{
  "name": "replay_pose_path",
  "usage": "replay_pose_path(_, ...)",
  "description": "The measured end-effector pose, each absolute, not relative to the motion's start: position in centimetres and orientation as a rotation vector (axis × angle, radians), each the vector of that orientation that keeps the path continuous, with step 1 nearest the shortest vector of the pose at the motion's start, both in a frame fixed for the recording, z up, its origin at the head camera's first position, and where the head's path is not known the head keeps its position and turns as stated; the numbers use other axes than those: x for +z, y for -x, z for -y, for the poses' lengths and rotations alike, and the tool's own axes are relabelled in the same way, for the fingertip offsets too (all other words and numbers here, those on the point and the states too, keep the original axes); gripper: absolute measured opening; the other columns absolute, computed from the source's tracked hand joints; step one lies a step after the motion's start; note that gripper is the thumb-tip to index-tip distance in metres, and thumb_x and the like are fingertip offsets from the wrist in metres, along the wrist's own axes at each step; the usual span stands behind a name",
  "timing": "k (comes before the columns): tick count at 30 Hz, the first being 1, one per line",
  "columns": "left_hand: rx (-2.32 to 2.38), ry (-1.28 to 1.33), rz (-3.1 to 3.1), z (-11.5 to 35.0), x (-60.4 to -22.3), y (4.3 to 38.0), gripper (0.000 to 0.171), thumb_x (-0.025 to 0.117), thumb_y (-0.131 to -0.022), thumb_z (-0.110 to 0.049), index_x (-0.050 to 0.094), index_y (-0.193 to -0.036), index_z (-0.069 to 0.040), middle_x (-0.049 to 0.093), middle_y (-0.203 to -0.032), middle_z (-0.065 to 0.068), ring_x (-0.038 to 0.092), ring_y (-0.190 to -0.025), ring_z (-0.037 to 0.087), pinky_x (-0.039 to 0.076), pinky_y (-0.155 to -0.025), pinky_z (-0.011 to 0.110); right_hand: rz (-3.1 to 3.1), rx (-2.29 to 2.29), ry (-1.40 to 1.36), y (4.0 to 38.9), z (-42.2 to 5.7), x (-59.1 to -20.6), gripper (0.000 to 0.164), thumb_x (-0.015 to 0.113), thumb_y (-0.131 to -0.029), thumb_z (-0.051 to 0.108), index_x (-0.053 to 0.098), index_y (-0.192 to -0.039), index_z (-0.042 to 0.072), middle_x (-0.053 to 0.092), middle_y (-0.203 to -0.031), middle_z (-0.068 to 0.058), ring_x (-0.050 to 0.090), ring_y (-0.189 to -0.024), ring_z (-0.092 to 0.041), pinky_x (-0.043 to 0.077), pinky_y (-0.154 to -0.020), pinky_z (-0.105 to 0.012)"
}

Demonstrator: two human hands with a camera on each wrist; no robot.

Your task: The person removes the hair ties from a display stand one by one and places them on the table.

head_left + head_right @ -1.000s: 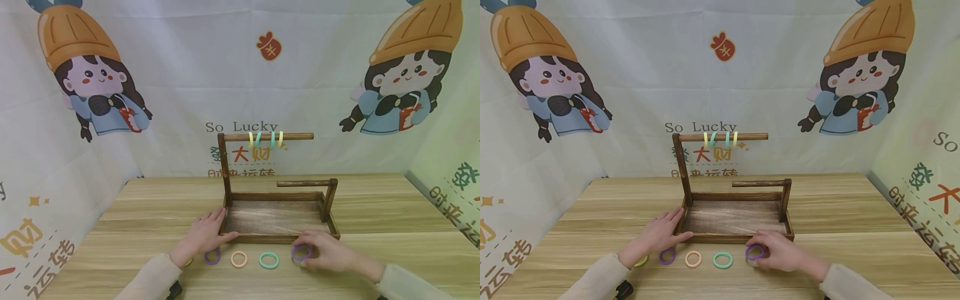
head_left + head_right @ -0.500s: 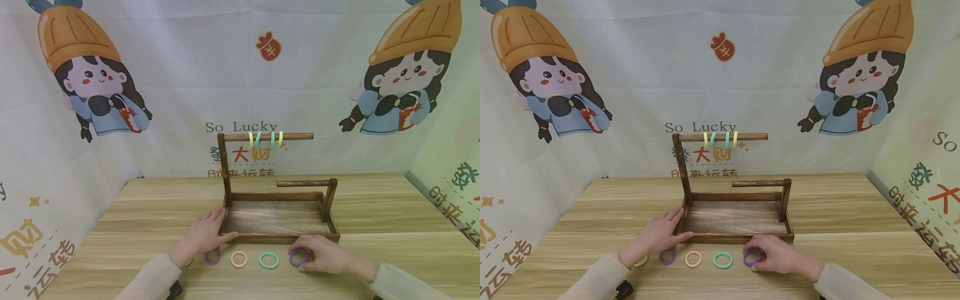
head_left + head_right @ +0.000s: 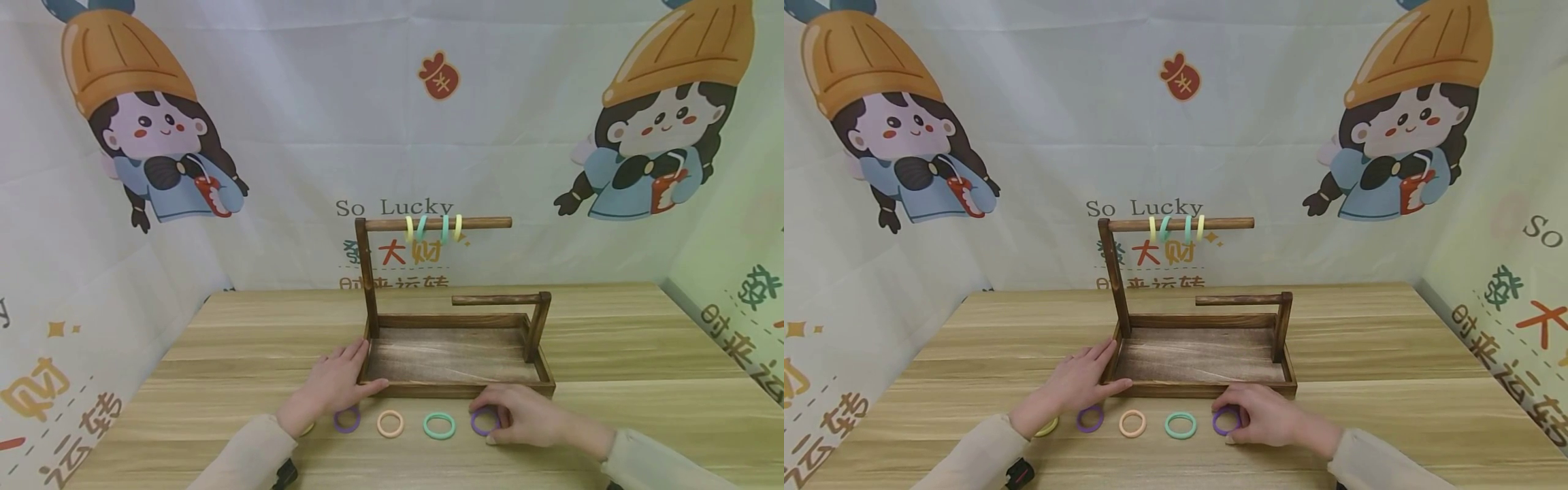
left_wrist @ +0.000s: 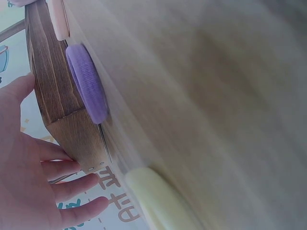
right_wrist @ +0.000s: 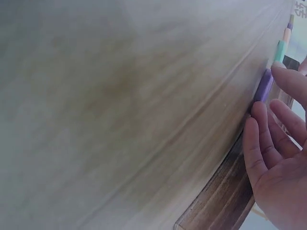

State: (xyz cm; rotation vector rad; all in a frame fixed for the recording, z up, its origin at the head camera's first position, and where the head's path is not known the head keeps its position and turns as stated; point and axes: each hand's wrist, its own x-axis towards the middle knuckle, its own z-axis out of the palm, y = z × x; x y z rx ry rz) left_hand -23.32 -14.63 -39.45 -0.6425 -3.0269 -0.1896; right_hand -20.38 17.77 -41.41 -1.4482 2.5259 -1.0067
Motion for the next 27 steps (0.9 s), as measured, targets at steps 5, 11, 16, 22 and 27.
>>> replay_pose_path(5, -0.195, 0.644, 3.027, 14.6, -39.4, 23.3, 0.089, 0.039, -0.079, -0.067, 0.033, -0.134, 0.002, 0.032, -0.137, 0.016, 0.035, -0.117, 0.038, 0.031, -0.088, 0.056, -2.58, -1.026, 1.394, 20.4, -18.0, -40.6, 0.036, 0.07, -0.075, 0.016, 0.058, -0.107, 0.006, 0.055, -0.086, 0.005, 0.045, -0.058, 0.002, 0.042, -0.05, -0.017)
replay_pose_path(11, -0.209, 0.652, 3.028, 14.7, -39.3, 23.3, 0.089, 0.039, -0.079, -0.066, 0.032, -0.134, 0.002, 0.031, -0.137, 0.016, 0.034, -0.118, 0.039, 0.03, -0.089, 0.057, -2.633, -1.043, 1.358, 21.0, -18.4, -38.8, 0.037, 0.07, -0.075, 0.016, 0.058, -0.108, 0.004, 0.055, -0.079, 0.003, 0.046, -0.06, -0.001, 0.043, -0.053, -0.02)
replay_pose_path(16, -0.196, 0.649, 3.029, 14.7, -39.4, 23.3, 0.089, 0.039, -0.079, -0.067, 0.032, -0.134, 0.002, 0.032, -0.137, 0.016, 0.035, -0.118, 0.039, 0.031, -0.089, 0.055, -2.68, -1.069, 1.38, 21.8, -18.8, -37.3, 0.035, 0.068, -0.077, 0.018, 0.058, -0.108, 0.002, 0.055, -0.078, 0.004, 0.049, -0.063, -0.003, 0.046, -0.056, -0.022)
replay_pose_path(22, -0.211, 0.642, 3.029, 14.6, -39.3, 23.2, 0.088, 0.04, -0.079, -0.066, 0.032, -0.135, 0.002, 0.031, -0.137, 0.016, 0.035, -0.118, 0.038, 0.031, -0.089, 0.054, -2.764, -1.106, 1.423, 22.9, -19.0, -34.9, 0.032, 0.069, -0.077, 0.009, 0.059, -0.106, 0.003, 0.056, -0.083, 0.008, 0.051, -0.064, -0.004, 0.046, -0.056, -0.025)
replay_pose_path(27, -0.196, 0.639, 3.035, 14.6, -39.4, 23.3, 0.089, 0.038, -0.079, -0.067, 0.032, -0.135, 0.001, 0.031, -0.138, 0.015, 0.034, -0.119, 0.038, 0.031, -0.09, 0.054, -2.817, -1.181, 1.373, 23.6, -19.3, -32.6, 0.033, 0.069, -0.076, 0.005, 0.059, -0.107, 0.003, 0.058, -0.086, 0.003, 0.053, -0.065, -0.005, 0.047, -0.057, -0.025)
